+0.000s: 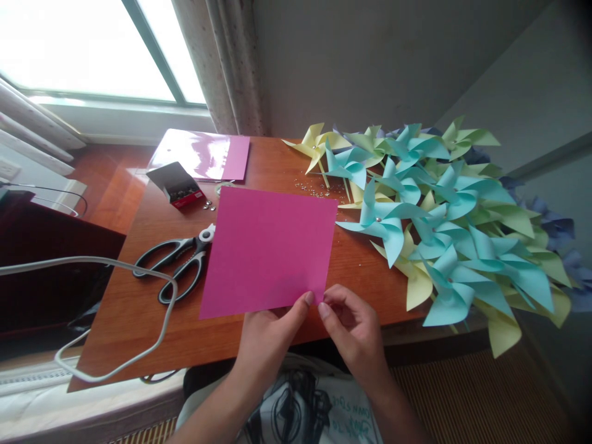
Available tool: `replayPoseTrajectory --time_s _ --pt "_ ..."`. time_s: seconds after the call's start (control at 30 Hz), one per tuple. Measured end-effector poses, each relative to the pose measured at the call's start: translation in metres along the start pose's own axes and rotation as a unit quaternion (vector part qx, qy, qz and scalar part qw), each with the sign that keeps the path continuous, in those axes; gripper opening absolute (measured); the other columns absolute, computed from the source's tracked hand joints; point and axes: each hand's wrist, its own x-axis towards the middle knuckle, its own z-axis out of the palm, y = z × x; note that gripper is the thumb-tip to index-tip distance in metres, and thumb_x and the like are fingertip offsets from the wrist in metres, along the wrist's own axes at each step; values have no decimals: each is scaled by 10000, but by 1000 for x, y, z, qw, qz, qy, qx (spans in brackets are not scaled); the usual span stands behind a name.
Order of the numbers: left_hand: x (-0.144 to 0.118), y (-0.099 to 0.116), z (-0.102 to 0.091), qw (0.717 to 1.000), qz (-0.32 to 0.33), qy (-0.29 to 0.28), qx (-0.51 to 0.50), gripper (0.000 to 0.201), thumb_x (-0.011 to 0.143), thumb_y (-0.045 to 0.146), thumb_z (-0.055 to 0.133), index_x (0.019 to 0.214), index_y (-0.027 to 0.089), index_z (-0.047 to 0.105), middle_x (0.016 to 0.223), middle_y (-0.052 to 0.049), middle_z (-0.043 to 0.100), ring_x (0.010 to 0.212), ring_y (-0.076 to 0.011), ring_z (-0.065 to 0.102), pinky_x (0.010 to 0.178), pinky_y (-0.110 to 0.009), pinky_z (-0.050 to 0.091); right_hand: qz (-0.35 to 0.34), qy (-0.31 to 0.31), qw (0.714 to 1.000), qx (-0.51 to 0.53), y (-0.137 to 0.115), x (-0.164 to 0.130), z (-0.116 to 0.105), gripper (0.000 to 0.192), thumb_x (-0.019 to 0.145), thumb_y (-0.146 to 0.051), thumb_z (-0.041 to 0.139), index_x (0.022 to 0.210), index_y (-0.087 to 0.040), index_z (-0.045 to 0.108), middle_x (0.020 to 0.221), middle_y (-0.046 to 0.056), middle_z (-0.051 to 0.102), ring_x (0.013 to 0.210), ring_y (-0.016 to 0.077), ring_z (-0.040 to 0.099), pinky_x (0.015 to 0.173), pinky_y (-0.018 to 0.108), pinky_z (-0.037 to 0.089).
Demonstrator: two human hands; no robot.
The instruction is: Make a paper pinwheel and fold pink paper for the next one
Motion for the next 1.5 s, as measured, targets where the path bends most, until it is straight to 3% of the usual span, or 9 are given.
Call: replayPoseTrajectory --time_s 0.27,0.4,0.6,0.8,1.5 --pt "-7 12 5 997 26 41 59 192 765 352 734 650 200 717 695 -19 743 746 -242 695 826 -331 530 -10 34 999 -6 10 0 4 142 914 -276 601 791 -206 593 761 9 588 689 165 534 630 274 437" --pt "-8 13 7 997 23 47 55 215 749 327 726 573 215 677 726 -27 765 774 -260 714 841 -345 538 7 49 998 -23 8 -1 5 129 892 -265 620 780 -206 595 743 2 591 660 157 516 606 268 415" --pt "-1 6 2 1000 -13 14 -16 232 796 398 751 797 166 747 884 -61 783 892 -263 699 865 -349 516 29 12 999 26 -3 -1 3 155 936 -310 597 850 -194 652 783 12 606 688 155 549 604 259 427" --pt "0 -4 2 995 -41 -9 -87 214 788 339 785 867 144 749 961 -82 782 965 -267 681 903 -355 504 7 1 999 45 -1 1 2 176 935 -309 618 810 -193 657 796 19 624 729 167 580 647 266 455" --pt "-2 -4 3 1000 -9 -3 -13 288 834 448 744 860 162 767 860 -38 754 849 -224 662 820 -322 493 39 48 997 38 12 -2 12 151 918 -297 620 805 -198 644 761 0 617 706 146 570 645 243 452"
